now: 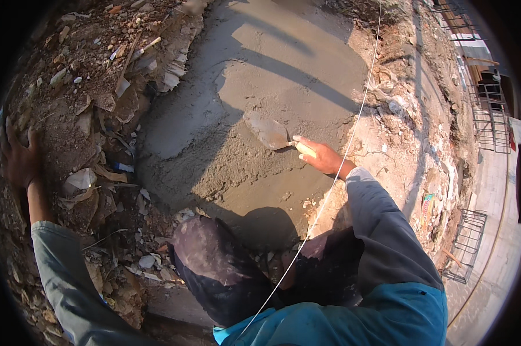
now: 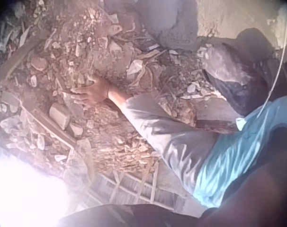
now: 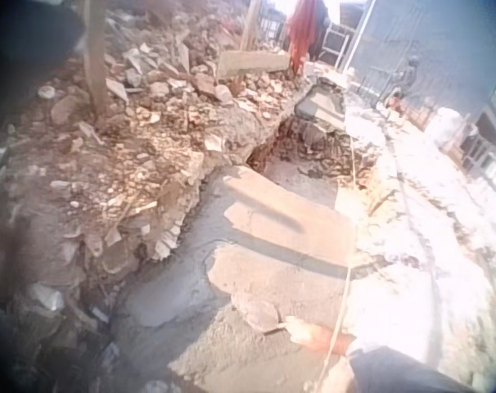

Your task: The person measures a section of wet cement with a tape measure, adds more cement from a bucket, and then smooths it using a trowel and a wooden float.

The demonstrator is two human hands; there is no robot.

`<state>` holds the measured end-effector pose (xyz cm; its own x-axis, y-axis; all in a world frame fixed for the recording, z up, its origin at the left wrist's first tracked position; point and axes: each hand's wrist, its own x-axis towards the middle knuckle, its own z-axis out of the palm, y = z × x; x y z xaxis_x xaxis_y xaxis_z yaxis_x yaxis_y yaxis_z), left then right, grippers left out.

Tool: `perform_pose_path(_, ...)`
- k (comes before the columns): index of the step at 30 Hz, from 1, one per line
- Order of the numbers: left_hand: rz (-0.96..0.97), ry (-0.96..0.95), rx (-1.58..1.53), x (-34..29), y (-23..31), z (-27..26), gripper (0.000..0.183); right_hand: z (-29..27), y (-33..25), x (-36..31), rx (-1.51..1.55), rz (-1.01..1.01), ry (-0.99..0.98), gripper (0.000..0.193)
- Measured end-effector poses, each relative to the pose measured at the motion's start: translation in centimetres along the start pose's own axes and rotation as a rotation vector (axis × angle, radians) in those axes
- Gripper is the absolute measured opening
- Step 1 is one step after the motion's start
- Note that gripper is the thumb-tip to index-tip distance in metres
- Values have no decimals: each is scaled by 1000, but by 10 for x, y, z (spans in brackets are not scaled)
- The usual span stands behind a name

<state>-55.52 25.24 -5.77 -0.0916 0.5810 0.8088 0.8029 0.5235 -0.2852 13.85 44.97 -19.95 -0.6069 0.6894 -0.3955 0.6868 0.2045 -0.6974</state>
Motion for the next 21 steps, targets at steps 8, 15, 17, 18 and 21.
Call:
perform_pose_path(8,39,74,23,1,9,10,68,71,-99,48,133,254,-303,58)
perform_pose_path(15,32,-34,133,5,-16,-14,73,240,-175,-22,462,-85,-295,57)
perform_pose_path(17,26,-79,119,3,-4,-5,75,272,-201,-9,461,-121,-127,53)
perform_pose_path(18,25,-91,119,2,1,3,76,280,-214,5,334,-38,-159,55)
perform_pose_path(21,35,-131,156,6,-2,14,79,286,-215,31,84,195,-121,62)
